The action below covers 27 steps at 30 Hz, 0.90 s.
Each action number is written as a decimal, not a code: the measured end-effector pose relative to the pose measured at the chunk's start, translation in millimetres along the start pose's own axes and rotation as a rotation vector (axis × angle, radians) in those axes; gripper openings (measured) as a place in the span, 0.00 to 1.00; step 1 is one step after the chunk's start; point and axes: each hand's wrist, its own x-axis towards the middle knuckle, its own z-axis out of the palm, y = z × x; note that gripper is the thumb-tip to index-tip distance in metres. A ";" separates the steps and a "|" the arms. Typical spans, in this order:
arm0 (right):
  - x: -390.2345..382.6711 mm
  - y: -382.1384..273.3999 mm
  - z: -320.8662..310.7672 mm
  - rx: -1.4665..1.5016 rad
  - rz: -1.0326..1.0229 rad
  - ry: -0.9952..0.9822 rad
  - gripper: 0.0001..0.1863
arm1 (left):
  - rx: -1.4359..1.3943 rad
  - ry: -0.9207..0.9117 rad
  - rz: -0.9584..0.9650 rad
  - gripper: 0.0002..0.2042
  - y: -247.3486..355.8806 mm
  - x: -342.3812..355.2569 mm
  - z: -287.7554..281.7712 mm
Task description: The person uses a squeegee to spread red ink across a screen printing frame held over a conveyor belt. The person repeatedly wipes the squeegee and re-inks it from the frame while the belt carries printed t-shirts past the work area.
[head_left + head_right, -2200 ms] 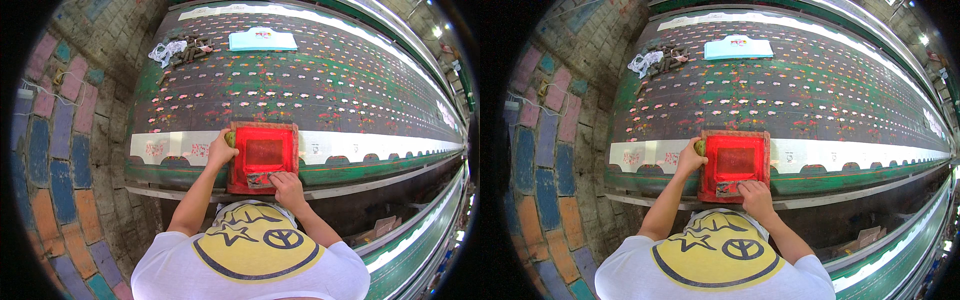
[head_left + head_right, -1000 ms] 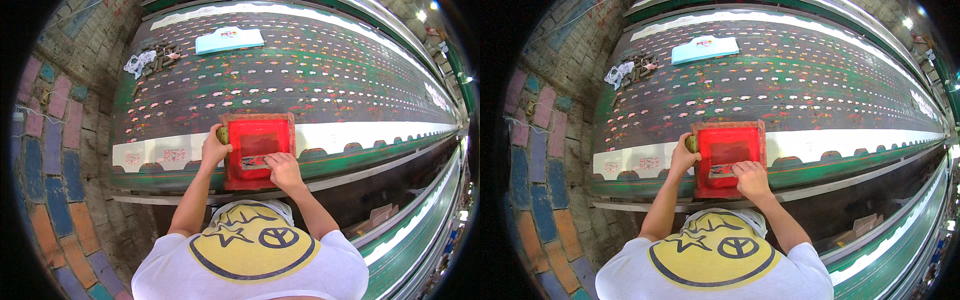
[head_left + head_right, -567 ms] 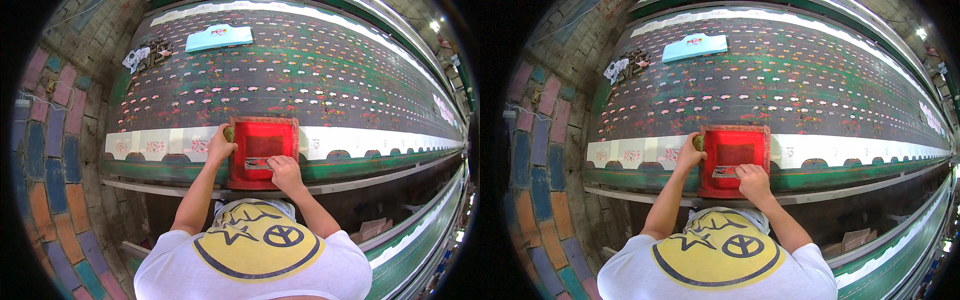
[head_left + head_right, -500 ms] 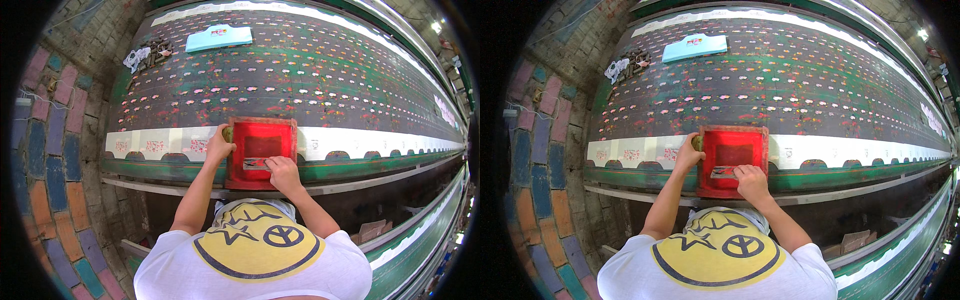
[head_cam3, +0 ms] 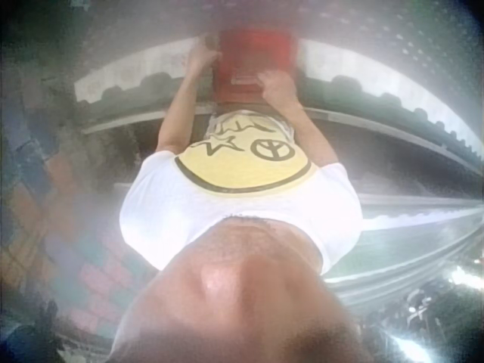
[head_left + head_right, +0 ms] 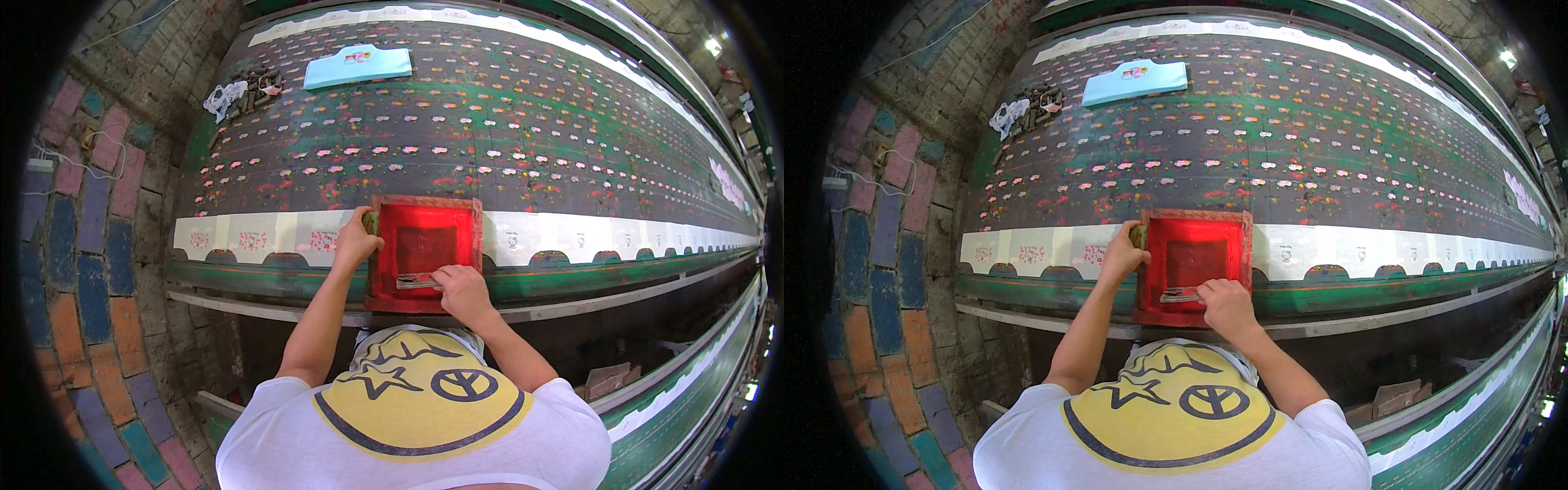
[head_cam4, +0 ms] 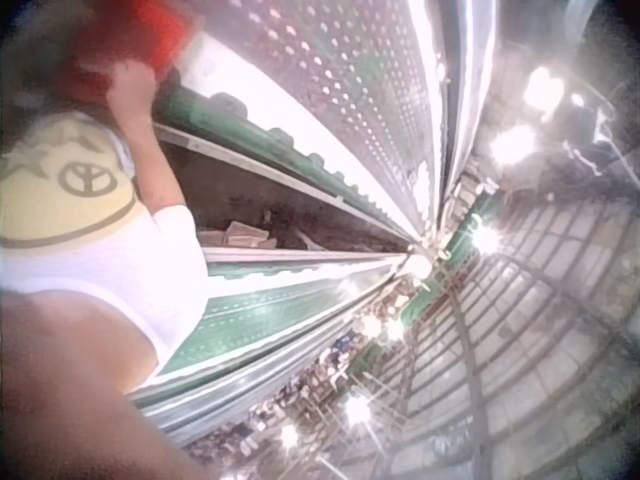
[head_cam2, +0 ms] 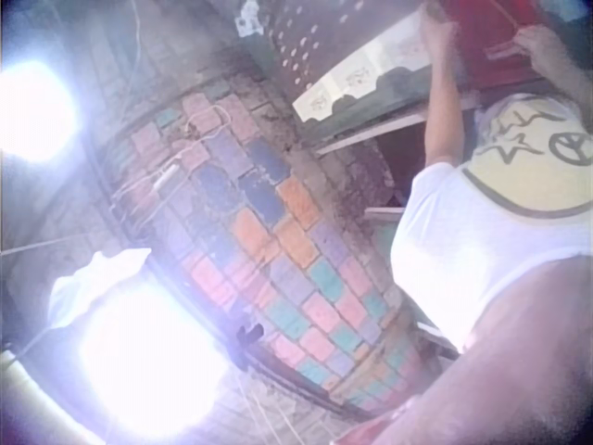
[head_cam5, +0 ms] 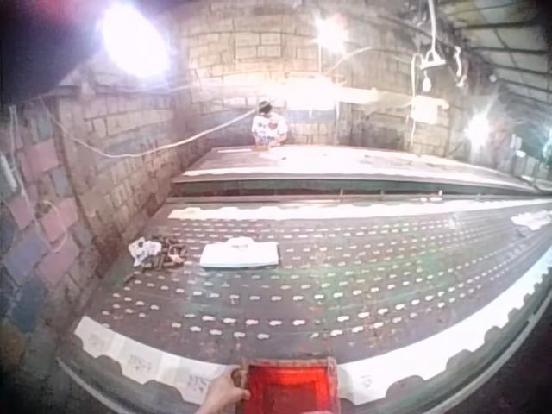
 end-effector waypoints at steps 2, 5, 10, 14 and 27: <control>10.0 6.9 -8.1 -0.009 -0.010 -0.002 0.08 | 0.007 0.012 0.010 0.44 1.6 -0.3 -0.6; 48.0 24.9 -9.9 -0.048 -0.030 0.069 0.06 | -0.006 0.004 0.016 0.44 0.8 -2.1 0.1; 95.9 50.7 4.5 -0.090 0.004 0.205 0.07 | 0.004 -0.013 0.032 0.43 5.2 -2.0 -3.9; 53.9 30.3 15.2 -0.142 0.018 0.132 0.13 | 0.017 -0.022 0.007 0.44 5.6 -5.3 -5.3; -8.9 11.1 -11.8 -0.075 -0.034 0.179 0.17 | -0.086 -0.001 0.048 0.45 19.3 -7.9 9.1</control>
